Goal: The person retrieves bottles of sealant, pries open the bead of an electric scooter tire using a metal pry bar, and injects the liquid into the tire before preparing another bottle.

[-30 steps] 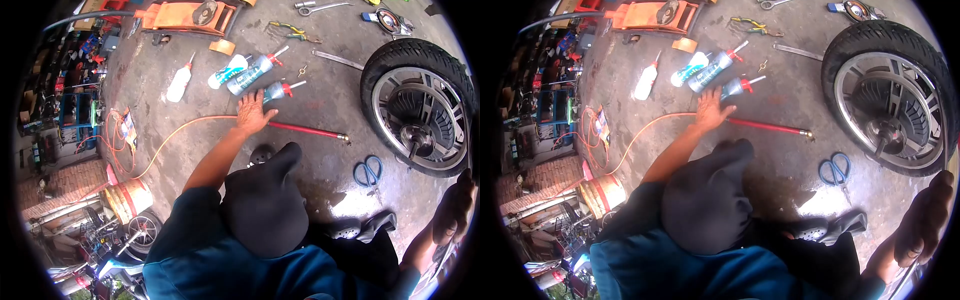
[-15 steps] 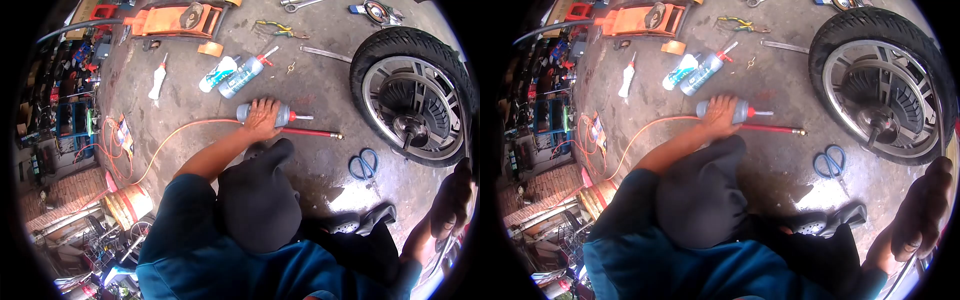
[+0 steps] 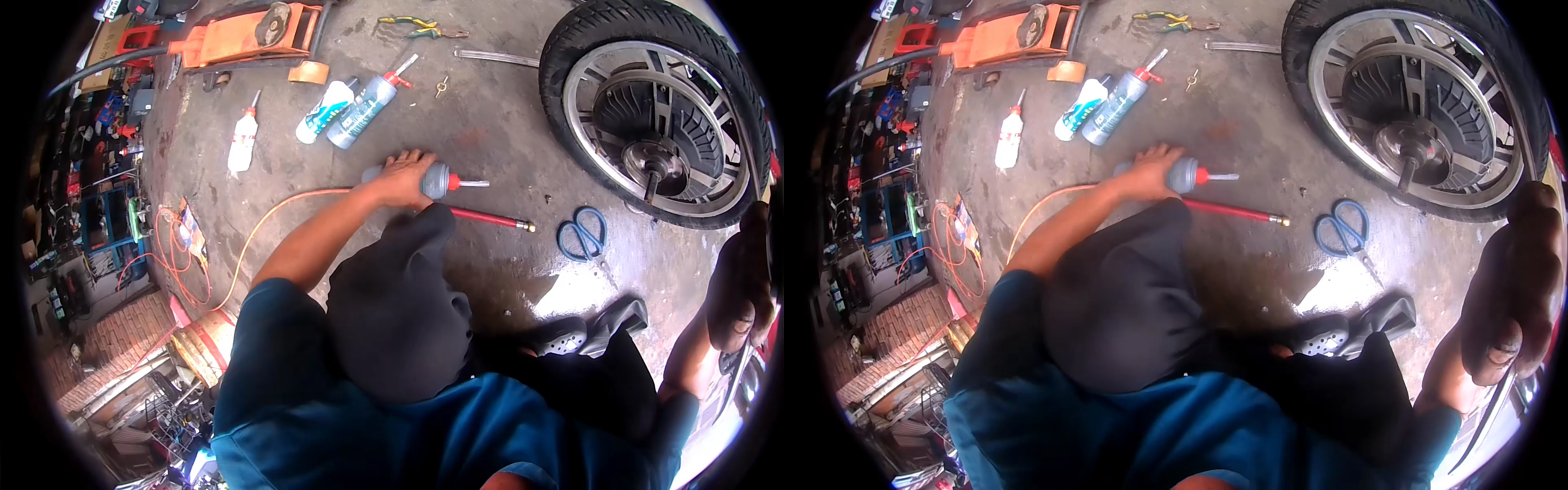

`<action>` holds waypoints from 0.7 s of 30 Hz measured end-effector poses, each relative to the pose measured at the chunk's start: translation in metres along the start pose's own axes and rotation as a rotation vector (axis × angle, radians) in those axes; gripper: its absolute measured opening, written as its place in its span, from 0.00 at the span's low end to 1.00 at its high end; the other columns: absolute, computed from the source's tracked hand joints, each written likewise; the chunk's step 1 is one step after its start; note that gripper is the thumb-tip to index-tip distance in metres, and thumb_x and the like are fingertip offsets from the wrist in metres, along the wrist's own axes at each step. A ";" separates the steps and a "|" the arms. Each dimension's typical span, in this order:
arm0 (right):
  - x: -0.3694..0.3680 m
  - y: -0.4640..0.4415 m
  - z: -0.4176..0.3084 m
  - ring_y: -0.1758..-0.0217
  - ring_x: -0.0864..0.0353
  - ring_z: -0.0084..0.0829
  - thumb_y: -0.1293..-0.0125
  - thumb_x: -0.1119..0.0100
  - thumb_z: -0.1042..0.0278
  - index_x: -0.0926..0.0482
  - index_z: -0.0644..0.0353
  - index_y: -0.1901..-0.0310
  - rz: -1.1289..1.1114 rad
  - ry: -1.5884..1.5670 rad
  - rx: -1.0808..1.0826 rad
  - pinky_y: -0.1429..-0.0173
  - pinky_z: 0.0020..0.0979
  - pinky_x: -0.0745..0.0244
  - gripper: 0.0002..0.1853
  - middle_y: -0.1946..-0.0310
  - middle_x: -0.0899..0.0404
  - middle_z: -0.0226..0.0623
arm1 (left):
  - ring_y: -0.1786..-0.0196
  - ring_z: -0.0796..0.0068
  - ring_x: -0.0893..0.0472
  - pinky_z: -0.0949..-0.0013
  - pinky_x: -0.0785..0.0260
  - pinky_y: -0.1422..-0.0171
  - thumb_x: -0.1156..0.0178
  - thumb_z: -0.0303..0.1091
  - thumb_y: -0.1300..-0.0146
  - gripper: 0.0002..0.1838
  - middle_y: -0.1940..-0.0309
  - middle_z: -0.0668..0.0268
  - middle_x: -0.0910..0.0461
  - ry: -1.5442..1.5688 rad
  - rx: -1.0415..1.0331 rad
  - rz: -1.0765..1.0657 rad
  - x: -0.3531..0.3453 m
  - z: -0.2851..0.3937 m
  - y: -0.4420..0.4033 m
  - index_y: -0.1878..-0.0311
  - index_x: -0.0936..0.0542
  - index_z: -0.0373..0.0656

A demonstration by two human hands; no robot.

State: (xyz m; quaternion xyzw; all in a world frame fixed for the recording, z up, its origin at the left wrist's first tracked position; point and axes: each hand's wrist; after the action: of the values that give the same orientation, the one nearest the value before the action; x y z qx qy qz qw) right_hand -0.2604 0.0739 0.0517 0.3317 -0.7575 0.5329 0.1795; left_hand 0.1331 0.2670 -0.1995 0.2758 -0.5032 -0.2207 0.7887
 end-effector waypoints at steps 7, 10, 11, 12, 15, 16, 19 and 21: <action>-0.025 -0.016 -0.039 0.80 0.40 0.21 0.23 0.57 0.34 0.36 0.48 0.85 0.274 0.145 -0.553 0.69 0.28 0.41 0.34 0.87 0.39 0.22 | 0.34 0.39 0.29 0.45 0.35 0.31 0.25 0.44 0.53 0.47 0.36 0.41 0.30 -0.164 -0.137 0.312 -0.013 0.004 0.009 0.31 0.34 0.34; -0.001 0.005 0.004 0.80 0.40 0.21 0.24 0.55 0.35 0.35 0.48 0.84 0.036 -0.007 -0.063 0.67 0.27 0.40 0.33 0.87 0.38 0.22 | 0.34 0.41 0.27 0.47 0.33 0.33 0.26 0.42 0.51 0.43 0.38 0.39 0.28 -0.046 -0.095 0.456 0.005 0.007 -0.002 0.34 0.32 0.34; -0.001 0.005 0.006 0.80 0.39 0.21 0.24 0.53 0.36 0.34 0.48 0.84 0.036 -0.030 -0.043 0.67 0.27 0.39 0.32 0.86 0.38 0.22 | 0.35 0.41 0.26 0.48 0.32 0.33 0.26 0.42 0.51 0.42 0.38 0.39 0.27 0.042 -0.040 0.451 0.016 0.013 -0.002 0.35 0.31 0.34; 0.000 0.007 0.007 0.79 0.38 0.21 0.24 0.52 0.38 0.33 0.49 0.82 0.039 -0.027 -0.046 0.66 0.27 0.38 0.30 0.85 0.37 0.23 | 0.35 0.41 0.26 0.49 0.32 0.34 0.26 0.42 0.52 0.41 0.38 0.39 0.27 0.131 0.015 0.444 0.028 0.021 -0.003 0.35 0.31 0.34; 0.000 0.011 0.005 0.80 0.39 0.21 0.23 0.53 0.44 0.32 0.51 0.79 0.048 0.022 -0.073 0.67 0.27 0.37 0.27 0.84 0.37 0.23 | 0.34 0.43 0.26 0.48 0.33 0.32 0.25 0.45 0.53 0.45 0.36 0.40 0.28 0.284 0.145 0.413 0.041 0.025 -0.012 0.33 0.32 0.37; 0.001 0.011 0.002 0.81 0.39 0.20 0.23 0.54 0.45 0.33 0.51 0.78 0.045 0.048 -0.087 0.67 0.27 0.37 0.26 0.83 0.37 0.23 | 0.33 0.44 0.27 0.47 0.34 0.31 0.24 0.46 0.54 0.47 0.35 0.41 0.28 0.311 0.177 0.406 0.047 0.025 -0.018 0.31 0.32 0.38; 0.003 0.014 -0.002 0.82 0.41 0.19 0.23 0.57 0.49 0.33 0.52 0.75 0.019 0.077 -0.122 0.69 0.26 0.37 0.22 0.82 0.38 0.22 | 0.34 0.45 0.26 0.45 0.37 0.30 0.22 0.50 0.54 0.52 0.37 0.48 0.26 0.060 0.121 0.642 0.019 0.004 -0.046 0.27 0.35 0.44; 0.002 0.015 -0.002 0.83 0.43 0.19 0.22 0.59 0.52 0.34 0.53 0.73 0.032 0.031 -0.147 0.69 0.25 0.38 0.20 0.81 0.39 0.22 | 0.33 0.47 0.27 0.45 0.38 0.30 0.22 0.52 0.54 0.54 0.36 0.50 0.28 -0.067 0.159 0.647 0.017 0.005 -0.033 0.26 0.37 0.45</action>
State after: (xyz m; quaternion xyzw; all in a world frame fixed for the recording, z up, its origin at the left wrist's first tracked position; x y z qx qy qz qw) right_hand -0.2728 0.0786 0.0438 0.2972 -0.7969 0.4838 0.2064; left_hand 0.1327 0.2307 -0.2085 0.1550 -0.6059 0.0722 0.7769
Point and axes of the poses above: each hand's wrist, its own y-axis away from the middle knuckle, its own x-axis out of the back of the hand, z = x × y
